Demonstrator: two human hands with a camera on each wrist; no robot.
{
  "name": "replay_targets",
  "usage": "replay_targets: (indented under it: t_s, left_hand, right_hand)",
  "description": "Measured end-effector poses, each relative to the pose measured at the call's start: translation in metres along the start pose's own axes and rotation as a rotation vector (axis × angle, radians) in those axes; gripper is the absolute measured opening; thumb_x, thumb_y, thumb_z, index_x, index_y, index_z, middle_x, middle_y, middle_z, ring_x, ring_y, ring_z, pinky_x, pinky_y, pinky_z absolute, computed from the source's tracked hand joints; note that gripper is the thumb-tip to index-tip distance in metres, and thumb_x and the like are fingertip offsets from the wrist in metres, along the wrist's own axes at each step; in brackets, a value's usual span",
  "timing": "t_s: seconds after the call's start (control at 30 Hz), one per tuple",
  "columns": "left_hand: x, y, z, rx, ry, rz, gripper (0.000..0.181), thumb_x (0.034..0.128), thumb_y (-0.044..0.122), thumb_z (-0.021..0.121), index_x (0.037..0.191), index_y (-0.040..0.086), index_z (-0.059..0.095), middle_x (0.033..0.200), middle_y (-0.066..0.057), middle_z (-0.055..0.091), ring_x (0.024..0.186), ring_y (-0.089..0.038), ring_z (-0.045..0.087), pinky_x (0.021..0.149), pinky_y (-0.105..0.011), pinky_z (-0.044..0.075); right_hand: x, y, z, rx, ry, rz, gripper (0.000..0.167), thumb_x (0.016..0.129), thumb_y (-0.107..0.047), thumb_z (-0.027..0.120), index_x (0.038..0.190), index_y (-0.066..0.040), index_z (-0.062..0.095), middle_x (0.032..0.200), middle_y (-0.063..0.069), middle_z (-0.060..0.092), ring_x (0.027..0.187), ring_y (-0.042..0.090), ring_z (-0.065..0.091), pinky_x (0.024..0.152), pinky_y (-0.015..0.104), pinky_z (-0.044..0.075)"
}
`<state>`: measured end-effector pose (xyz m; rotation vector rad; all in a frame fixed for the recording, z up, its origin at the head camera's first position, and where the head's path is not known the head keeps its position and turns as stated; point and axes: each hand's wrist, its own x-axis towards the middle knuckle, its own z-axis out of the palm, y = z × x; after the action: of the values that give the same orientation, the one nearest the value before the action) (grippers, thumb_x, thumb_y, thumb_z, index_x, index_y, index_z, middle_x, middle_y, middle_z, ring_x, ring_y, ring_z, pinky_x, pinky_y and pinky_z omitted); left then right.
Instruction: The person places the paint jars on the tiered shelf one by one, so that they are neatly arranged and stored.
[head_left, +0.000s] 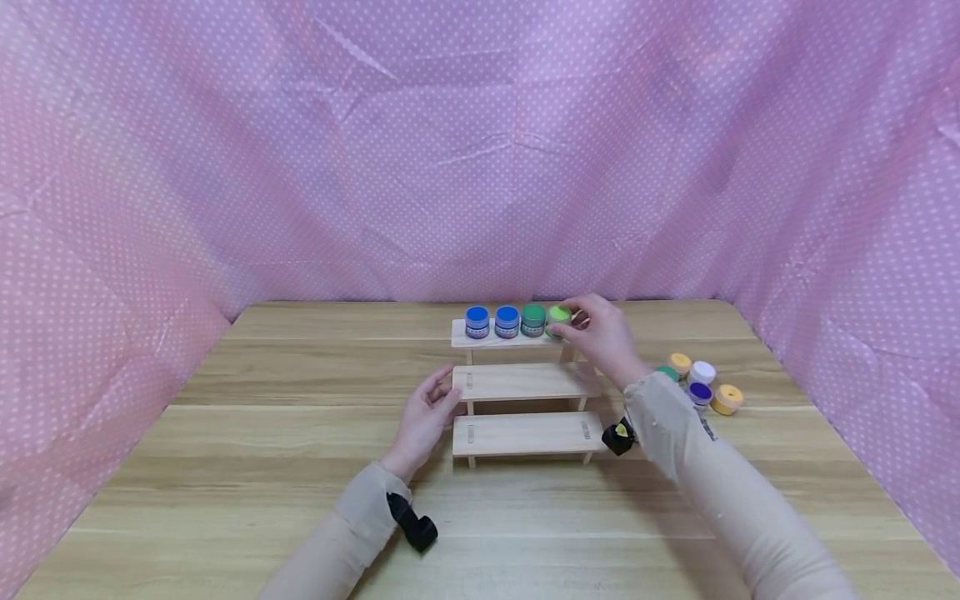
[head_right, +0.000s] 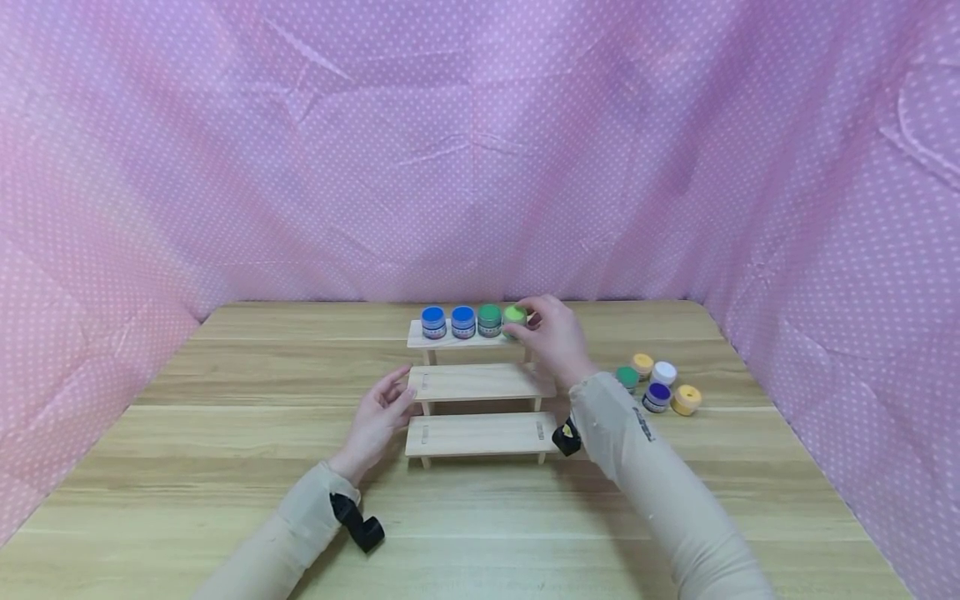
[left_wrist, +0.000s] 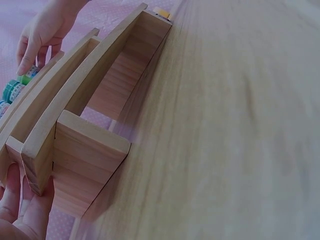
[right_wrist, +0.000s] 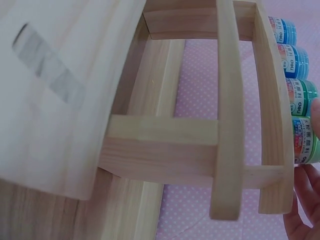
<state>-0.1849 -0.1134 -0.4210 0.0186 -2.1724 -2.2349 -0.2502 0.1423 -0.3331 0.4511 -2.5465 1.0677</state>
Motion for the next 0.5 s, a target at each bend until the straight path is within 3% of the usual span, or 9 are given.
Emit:
replay_targets:
  t_s: [0.23, 0.5]
  left_hand:
    - [-0.0005, 0.0018, 0.0007, 0.0, 0.003, -0.001, 0.047, 0.0938, 0.003, 0.055, 0.14, 0.008, 0.044, 0.093, -0.003, 0.059, 0.078, -0.011, 0.063, 0.069, -0.025, 0.055]
    - [-0.0003, 0.0002, 0.0008, -0.014, 0.001, 0.005, 0.048, 0.0935, 0.003, 0.055, 0.14, 0.006, 0.044, 0.09, 0.0, 0.057, 0.078, -0.012, 0.063, 0.07, -0.024, 0.055]
  right_hand:
    - [-0.0023, -0.0002, 0.0004, -0.019, 0.022, -0.036, 0.035, 0.078, -0.016, 0.078, 0.106, 0.001, 0.065, 0.099, 0.016, 0.062, 0.084, 0.027, 0.063, 0.074, 0.038, 0.055]
    - [-0.0014, 0.0043, -0.0064, 0.038, -0.073, 0.002, 0.048, 0.079, -0.019, 0.077, 0.121, -0.004, 0.059, 0.109, 0.013, 0.058, 0.095, 0.027, 0.061, 0.082, 0.038, 0.055]
